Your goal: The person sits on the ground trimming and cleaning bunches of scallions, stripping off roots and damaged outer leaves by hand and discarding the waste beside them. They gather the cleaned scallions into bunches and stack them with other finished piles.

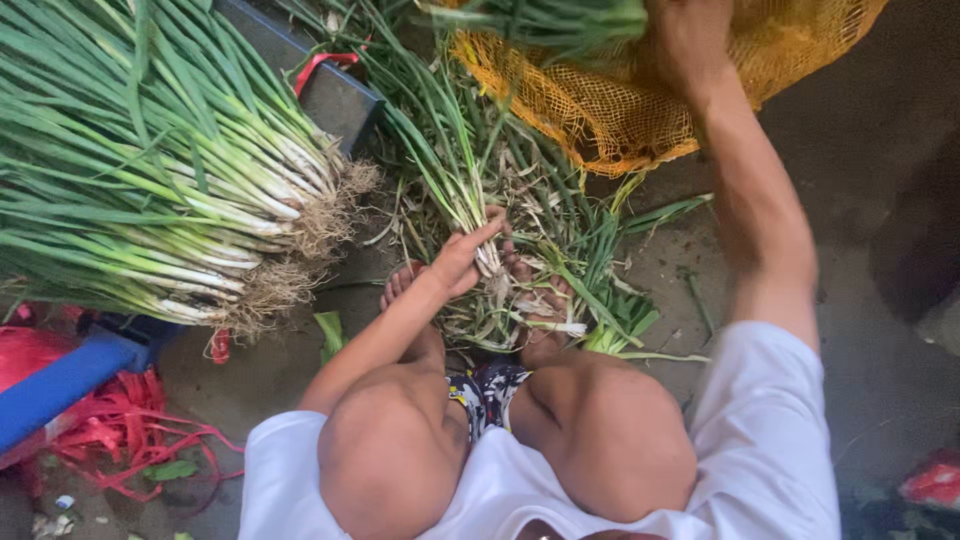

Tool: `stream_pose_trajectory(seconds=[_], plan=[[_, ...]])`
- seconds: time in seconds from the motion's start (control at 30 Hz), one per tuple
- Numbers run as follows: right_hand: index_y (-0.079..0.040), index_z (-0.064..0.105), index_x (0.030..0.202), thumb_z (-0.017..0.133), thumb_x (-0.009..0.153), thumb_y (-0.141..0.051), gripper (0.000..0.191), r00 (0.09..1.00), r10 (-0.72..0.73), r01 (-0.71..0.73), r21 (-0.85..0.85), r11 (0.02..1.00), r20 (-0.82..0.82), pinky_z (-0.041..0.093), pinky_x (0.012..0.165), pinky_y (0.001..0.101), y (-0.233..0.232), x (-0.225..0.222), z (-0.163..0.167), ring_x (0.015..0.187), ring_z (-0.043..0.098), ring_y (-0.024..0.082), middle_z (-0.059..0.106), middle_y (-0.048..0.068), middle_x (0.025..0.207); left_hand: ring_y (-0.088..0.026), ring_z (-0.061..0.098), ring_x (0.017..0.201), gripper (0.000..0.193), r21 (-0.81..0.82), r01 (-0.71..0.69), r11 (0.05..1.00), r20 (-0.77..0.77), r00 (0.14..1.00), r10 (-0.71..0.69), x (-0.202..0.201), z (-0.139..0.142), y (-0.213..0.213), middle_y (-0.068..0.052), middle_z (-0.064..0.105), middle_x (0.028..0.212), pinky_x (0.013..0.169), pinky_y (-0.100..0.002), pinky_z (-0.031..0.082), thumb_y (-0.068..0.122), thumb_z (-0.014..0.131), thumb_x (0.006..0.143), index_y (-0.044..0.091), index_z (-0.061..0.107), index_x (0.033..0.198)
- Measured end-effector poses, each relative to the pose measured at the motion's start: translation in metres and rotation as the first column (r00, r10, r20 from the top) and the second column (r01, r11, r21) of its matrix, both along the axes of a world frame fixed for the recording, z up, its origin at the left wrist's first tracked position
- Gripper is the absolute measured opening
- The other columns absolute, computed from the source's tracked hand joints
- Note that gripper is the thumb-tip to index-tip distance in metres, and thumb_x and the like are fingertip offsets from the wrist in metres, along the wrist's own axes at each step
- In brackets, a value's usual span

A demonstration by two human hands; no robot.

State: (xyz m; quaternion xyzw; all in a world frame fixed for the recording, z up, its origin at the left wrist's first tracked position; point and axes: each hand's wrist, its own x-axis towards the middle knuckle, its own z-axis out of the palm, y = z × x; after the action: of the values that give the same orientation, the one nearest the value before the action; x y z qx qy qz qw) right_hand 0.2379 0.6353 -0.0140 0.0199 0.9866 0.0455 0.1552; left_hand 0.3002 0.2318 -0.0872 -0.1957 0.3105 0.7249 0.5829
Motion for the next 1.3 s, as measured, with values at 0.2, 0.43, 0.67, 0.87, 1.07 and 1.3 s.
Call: stream_pose_trajectory(seconds=[0.2, 0.43, 0.67, 0.87, 1.07, 1.3], plan=[[-0.006, 0.061, 0.129, 0.087, 0.09, -0.023, 0.05, 0.881, -0.391, 0.228, -0.484, 0.845, -0.266, 0.057, 0.086, 0.0424, -0.071, 0.119, 0.028, 0.103, 0.069, 0.028, 0.068, 0.011, 0.116, -0.018, 0.069, 0.082, 0.031, -0.045, -0.005, 0.999, -0.003, 1.0, 0.005, -0.004, -0.005, 0.001, -0.007, 0.066, 0.1, 0.07, -0.036, 0.062, 0.024, 0.068, 0.101, 0.014, 0.058, 0.129], [-0.009, 0.053, 0.141, 0.067, 0.104, -0.031, 0.045, 0.461, -0.856, -0.165, -0.925, -0.343, 0.235, 0.058, 0.099, 0.0414, -0.146, 0.194, 0.068, 0.115, 0.066, 0.021, 0.065, 0.006, 0.129, -0.013, 0.064, 0.076, 0.034, 0.115, -0.094, 0.989, 0.023, 0.995, 0.092, 0.007, 0.007, 0.006, -0.004, 0.066, 0.106, 0.065, -0.032, 0.058, 0.028, 0.07, 0.104, 0.014, 0.057, 0.132], [0.002, 0.064, 0.127, 0.049, 0.113, -0.039, 0.045, 0.462, -0.647, 0.459, -0.788, -0.41, 0.606, 0.051, 0.084, 0.0321, -0.195, 0.191, -0.04, 0.095, 0.061, 0.016, 0.068, 0.009, 0.11, -0.021, 0.069, 0.086, 0.031, -0.228, 0.012, 0.973, -0.214, 0.975, -0.063, 0.018, 0.002, 0.027, -0.008, 0.069, 0.104, 0.071, -0.034, 0.06, 0.014, 0.081, 0.094, 0.002, 0.063, 0.117], [-0.004, 0.054, 0.142, 0.043, 0.111, -0.042, 0.05, 0.387, -0.631, 0.363, -0.74, -0.566, 0.672, 0.048, 0.1, 0.0329, -0.226, 0.18, -0.062, 0.115, 0.06, 0.016, 0.065, 0.007, 0.13, -0.015, 0.067, 0.117, 0.056, 0.067, 0.093, 0.993, -0.241, 0.968, -0.074, 0.024, 0.006, 0.016, -0.005, 0.071, 0.127, 0.105, -0.032, 0.054, 0.009, 0.085, 0.083, 0.003, 0.062, 0.134], [0.0, 0.047, 0.151, 0.059, 0.112, -0.026, 0.049, 0.637, -0.687, 0.265, -0.738, 0.621, -0.349, 0.046, 0.105, 0.043, -0.221, 0.17, -0.012, 0.123, 0.053, 0.03, 0.056, 0.021, 0.136, -0.017, 0.067, 0.114, 0.052, -0.082, 0.036, 0.996, -0.359, 0.931, -0.063, 0.036, 0.001, 0.01, -0.009, 0.071, 0.127, 0.105, -0.035, 0.052, 0.01, 0.084, 0.087, -0.002, 0.064, 0.134], [-0.011, 0.073, 0.132, 0.071, 0.111, -0.023, 0.024, 0.759, -0.627, 0.37, -0.675, 0.638, -0.176, 0.048, 0.094, 0.0386, -0.188, 0.117, -0.021, 0.108, 0.055, 0.025, 0.064, 0.011, 0.111, -0.018, 0.067, 0.114, 0.06, -0.157, 0.07, 0.985, -0.473, 0.871, -0.137, 0.042, -0.008, 0.008, -0.01, 0.07, 0.127, 0.105, -0.034, 0.053, 0.012, 0.085, 0.083, -0.002, 0.059, 0.136]])
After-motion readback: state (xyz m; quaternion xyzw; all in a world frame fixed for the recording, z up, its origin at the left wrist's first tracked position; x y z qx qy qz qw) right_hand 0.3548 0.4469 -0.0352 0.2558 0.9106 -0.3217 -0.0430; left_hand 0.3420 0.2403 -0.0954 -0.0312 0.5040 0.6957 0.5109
